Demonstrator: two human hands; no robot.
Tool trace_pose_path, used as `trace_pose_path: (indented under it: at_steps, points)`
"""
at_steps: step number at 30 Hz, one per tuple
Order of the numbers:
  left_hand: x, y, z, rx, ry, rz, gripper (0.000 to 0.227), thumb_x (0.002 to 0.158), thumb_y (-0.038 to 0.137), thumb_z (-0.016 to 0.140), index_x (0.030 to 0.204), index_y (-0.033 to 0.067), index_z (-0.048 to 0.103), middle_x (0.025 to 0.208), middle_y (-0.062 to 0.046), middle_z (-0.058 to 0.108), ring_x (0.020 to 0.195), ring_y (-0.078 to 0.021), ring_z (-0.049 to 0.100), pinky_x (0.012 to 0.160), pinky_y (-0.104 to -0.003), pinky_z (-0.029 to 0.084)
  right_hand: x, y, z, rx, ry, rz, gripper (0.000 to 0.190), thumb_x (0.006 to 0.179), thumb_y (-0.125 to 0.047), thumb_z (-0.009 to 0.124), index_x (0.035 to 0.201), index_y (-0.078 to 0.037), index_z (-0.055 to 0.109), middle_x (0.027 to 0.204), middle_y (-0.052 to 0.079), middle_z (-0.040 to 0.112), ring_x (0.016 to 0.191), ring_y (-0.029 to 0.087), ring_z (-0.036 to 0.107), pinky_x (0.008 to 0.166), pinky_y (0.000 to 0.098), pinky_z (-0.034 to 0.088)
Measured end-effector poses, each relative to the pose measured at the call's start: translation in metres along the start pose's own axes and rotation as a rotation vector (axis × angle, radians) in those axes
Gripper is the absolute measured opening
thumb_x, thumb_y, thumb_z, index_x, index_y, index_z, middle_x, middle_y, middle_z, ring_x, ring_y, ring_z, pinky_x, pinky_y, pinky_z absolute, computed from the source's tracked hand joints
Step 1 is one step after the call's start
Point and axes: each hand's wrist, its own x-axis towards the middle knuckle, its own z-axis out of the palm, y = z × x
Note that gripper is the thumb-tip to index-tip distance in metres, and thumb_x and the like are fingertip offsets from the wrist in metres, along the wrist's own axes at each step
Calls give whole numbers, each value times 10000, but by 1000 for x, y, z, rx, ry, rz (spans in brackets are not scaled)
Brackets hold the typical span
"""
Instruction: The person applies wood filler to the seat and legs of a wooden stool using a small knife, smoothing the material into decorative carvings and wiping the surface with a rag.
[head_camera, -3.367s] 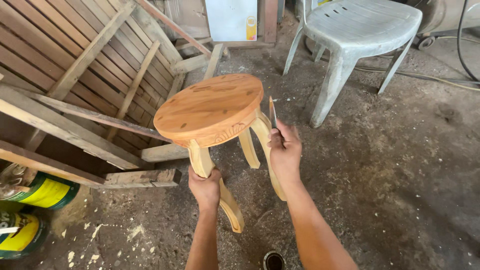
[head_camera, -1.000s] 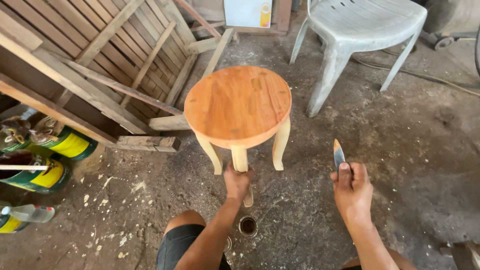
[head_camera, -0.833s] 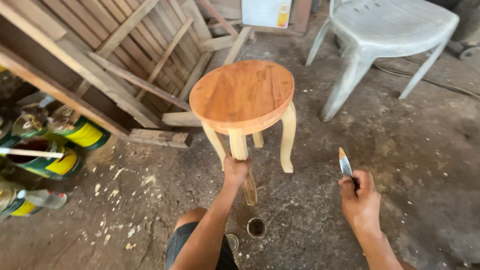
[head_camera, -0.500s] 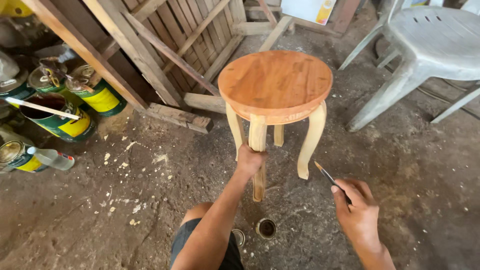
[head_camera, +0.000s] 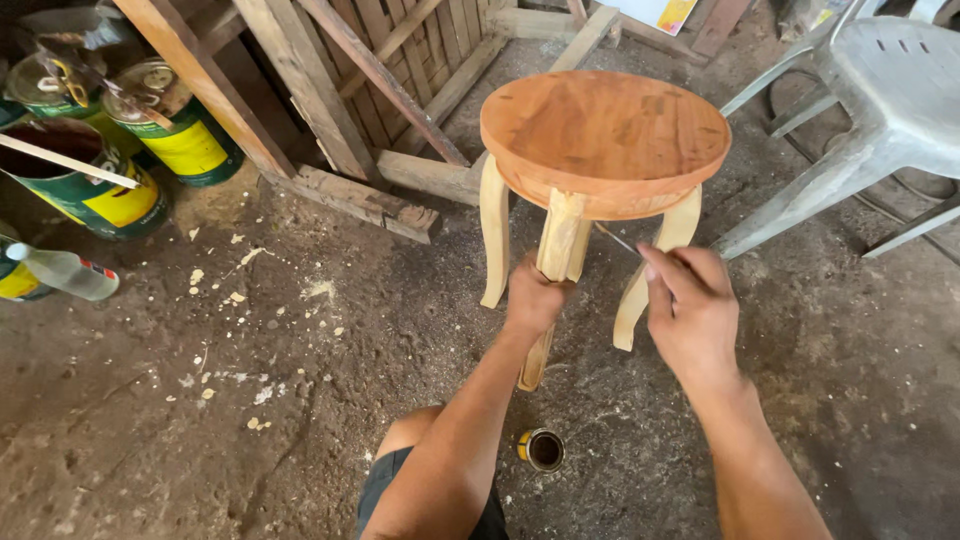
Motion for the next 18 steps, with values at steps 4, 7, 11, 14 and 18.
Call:
trace_pose_path:
  at_steps: [4, 7, 11, 14, 18]
  points:
    - [2, -7, 2, -31, 2, -32, 399, 692, 55, 796, 1065, 13, 660, 957, -109, 774, 885, -185, 731, 824, -310, 569, 22, 0, 13, -40, -4, -49, 338, 919, 41, 724, 1223, -101, 765, 1049, 93, 603, 939, 269, 626, 811, 394, 538]
    - [5, -6, 4, -2, 11, -42, 398, 695, 68, 806, 1067, 16, 675, 959, -118, 777, 888, -196, 734, 836, -318, 573, 27, -1, 19, -108, -10, -87, 373, 888, 51, 726, 1219, -115, 776, 1057, 94, 592, 961, 283, 606, 809, 402, 531]
    - [6, 1, 1, -13, -4, -102, 484, 670, 70, 806, 1126, 33, 646, 1009, -130, 764, 923, -214, 738, 864, -333, 570, 28, -3, 20, -162, -57, -124, 411, 857, 57, 724, 1213, -138, 786, 1050, 76, 590, 991, 296, 588, 845, 409, 538]
    - [7, 9, -1, 11, 13, -48, 482, 679, 78, 806, 1132, 25, 649, 1028, -159, 753, 944, -257, 733, 876, -355, 567, 32, -4, 18, -157, -29, -92, 388, 908, 42, 731, 1250, -138, 769, 1087, 71, 589, 1022, 285, 598, 870, 399, 543]
    - [6, 14, -2, 47, 20, -92, 443, 688, 98, 806, 1096, 21, 651, 1010, -174, 743, 938, -295, 738, 862, -373, 571, 32, -8, 22, -172, -65, -100, 426, 865, 55, 706, 1241, -129, 779, 1071, 74, 602, 971, 272, 604, 803, 376, 549]
